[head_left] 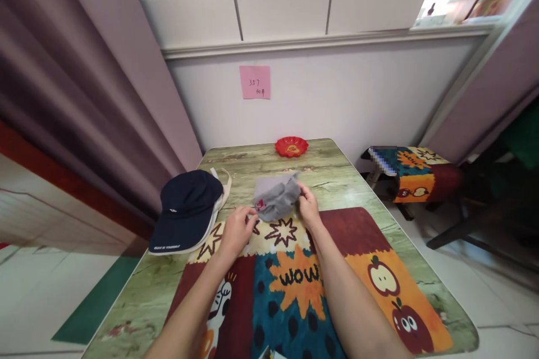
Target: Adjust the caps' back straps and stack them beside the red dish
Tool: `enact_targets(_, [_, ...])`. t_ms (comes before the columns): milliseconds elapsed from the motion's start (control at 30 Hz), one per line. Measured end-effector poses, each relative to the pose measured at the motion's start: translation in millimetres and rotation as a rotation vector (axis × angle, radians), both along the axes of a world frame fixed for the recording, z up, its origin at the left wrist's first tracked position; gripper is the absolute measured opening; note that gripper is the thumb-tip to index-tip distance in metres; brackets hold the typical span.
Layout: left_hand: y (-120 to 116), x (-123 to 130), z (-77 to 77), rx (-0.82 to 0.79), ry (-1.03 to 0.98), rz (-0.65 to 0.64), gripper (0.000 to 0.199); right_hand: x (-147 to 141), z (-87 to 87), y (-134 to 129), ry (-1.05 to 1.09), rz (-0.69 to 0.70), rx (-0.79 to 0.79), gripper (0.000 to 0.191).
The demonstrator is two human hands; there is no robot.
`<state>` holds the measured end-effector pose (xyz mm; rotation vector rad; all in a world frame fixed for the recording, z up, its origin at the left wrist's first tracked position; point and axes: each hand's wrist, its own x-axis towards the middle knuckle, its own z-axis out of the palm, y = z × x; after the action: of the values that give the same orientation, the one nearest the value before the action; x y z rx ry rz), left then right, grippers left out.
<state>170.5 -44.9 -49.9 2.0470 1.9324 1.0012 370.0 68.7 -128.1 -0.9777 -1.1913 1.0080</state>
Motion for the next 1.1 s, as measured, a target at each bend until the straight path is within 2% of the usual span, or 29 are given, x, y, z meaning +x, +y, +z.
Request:
enact_targets(100, [-3.9, -0.7, -17.2, 0.008, -0.015, 0.046, 0.012, 3.3, -4.1, -0.2, 0.005, -0.084, -0.009, 0.043])
enact_targets(233, [10.1, 11.0, -12.0, 0.062, -0.033, 0.101, 0.015, 3.1, 2.2, -3.0, 0.027, -0.174, -0.002, 0.038])
enact_targets(400, [54.0, 42.3, -6.2, 0.060, 0.004, 0.040, 0.025, 2.6, 20.7, -11.7, -0.011, -0.243, 0.074, 0.038])
enact_targets(500, [83.4, 56.4, -12.5, -0.002, 0.049, 0.018, 0.033, 0.4, 26.9, -18.9, -0.187, -0.244, 0.136, 0.037])
enact_targets(600, [102.3, 61.3, -23.2, -0.094, 0.094, 0.074, 0.031, -4.2, 25.3, -23.1, -0.464, -0.255, 0.072, 0.052])
enact_targets(700, [107.4, 60.5, -32.7, -0.144, 0.128, 0.155, 0.038, -9.0, 19.0, -21.1, -0.643, -0.271, -0.091, 0.064])
enact_targets(833, [103.4, 56.3, -39.8, -0.151, 0.134, 0.200, 0.035, -12.9, 11.8, -14.3, -0.748, -0.264, -0.110, 0.036])
enact_targets(933, [100.7, 50.4, -42.8, -0.160, 0.087, 0.188, 0.032, -14.9, 10.3, -12.0, -0.814, -0.203, -0.088, 0.022])
enact_targets(1100, [104.2, 30.6, -38.6, -0.180, -0.099, 0.079, 0.017, -14.1, 18.5, -13.5, -0.694, -0.188, -0.064, 0.025])
